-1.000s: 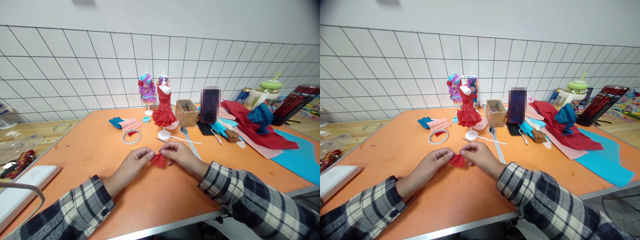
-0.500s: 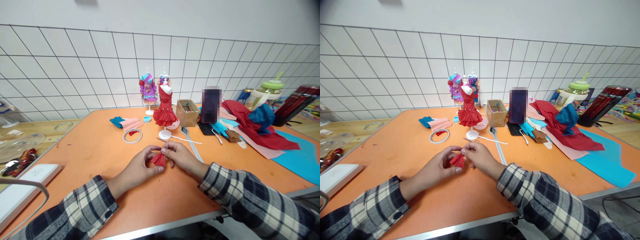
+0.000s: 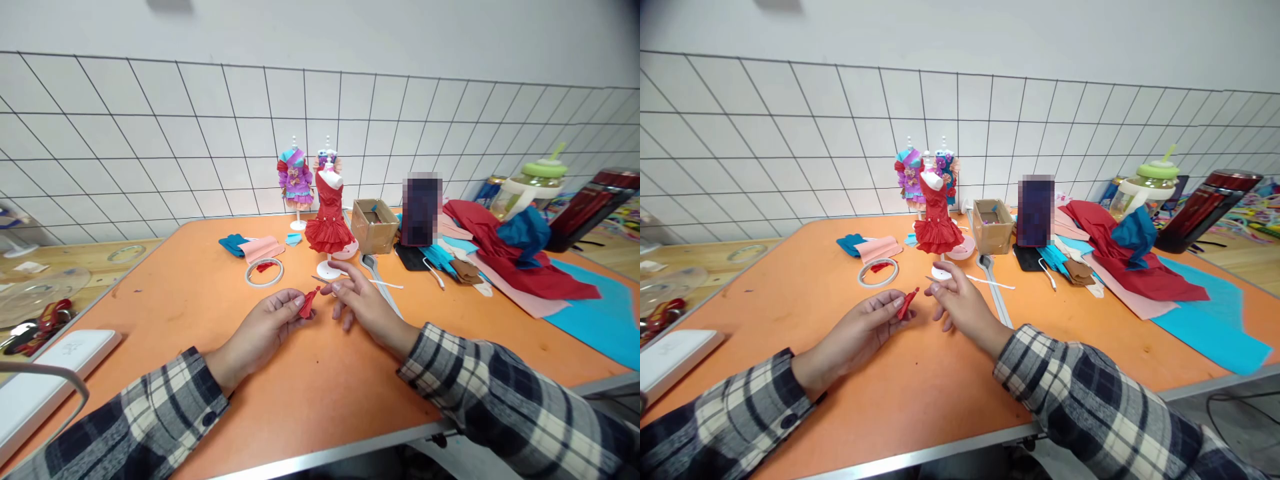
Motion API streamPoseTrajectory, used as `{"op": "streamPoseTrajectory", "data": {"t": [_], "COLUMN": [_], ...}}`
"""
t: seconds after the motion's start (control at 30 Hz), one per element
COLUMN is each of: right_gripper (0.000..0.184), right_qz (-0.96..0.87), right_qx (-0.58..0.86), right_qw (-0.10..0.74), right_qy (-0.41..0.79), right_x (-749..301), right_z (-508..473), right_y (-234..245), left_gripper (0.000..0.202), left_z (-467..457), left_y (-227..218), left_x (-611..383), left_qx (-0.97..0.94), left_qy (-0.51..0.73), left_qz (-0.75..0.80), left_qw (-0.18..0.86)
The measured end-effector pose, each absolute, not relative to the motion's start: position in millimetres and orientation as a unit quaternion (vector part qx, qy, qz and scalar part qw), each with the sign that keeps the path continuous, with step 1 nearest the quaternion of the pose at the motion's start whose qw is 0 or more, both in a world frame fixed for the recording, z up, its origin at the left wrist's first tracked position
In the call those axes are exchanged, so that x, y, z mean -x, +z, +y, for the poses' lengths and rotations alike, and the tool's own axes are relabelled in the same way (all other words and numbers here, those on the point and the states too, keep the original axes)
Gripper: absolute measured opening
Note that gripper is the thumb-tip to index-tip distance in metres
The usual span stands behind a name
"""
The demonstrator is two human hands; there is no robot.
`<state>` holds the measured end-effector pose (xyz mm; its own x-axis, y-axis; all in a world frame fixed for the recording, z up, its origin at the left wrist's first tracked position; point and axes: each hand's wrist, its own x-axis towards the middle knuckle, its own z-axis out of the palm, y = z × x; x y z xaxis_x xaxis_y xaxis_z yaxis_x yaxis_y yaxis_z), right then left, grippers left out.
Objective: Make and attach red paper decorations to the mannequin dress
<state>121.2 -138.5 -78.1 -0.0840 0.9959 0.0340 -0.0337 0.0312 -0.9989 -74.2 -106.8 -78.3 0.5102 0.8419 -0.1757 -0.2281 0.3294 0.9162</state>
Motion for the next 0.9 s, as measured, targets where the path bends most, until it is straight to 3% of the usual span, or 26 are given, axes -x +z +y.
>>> {"op": "streamPoseTrajectory", "data": {"t": [0.1, 0.23, 0.4, 0.5, 0.7, 0.9], "right_gripper": [0.053, 0.028, 0.024, 0.019, 0.043, 0.035], "right_qz": [-0.539, -0.568, -0.579, -0.614, -0.558, -0.538], "right_qx": [0.421, 0.404, 0.446, 0.458, 0.461, 0.445], "right_qw": [0.483, 0.481, 0.47, 0.465, 0.448, 0.46], "right_qy": [0.547, 0.532, 0.494, 0.444, 0.525, 0.549], "right_x": [-121.8, -119.2, -120.8, -120.5, -117.6, -120.1], "right_z": [-137.7, -136.9, -134.0, -134.9, -138.9, -136.0], "right_y": [-81.5, -85.7, -85.0, -81.8, -78.9, -81.2], "left_gripper": [0.022, 0.029, 0.042, 0.038, 0.028, 0.032], "left_z": [-109.2, -111.2, -108.7, -107.8, -108.9, -108.4], "left_y": [-75.6, -78.8, -78.6, -73.7, -70.4, -77.2], "left_x": [74.8, 75.5, 76.5, 75.8, 72.3, 74.6], "left_qx": [-0.412, -0.424, -0.575, -0.667, -0.647, -0.593], "left_qy": [0.33, 0.258, 0.332, 0.32, 0.338, 0.361], "left_qz": [0.319, 0.327, 0.41, 0.399, 0.424, 0.382], "left_qw": [0.787, 0.804, 0.626, 0.541, 0.536, 0.61]}}
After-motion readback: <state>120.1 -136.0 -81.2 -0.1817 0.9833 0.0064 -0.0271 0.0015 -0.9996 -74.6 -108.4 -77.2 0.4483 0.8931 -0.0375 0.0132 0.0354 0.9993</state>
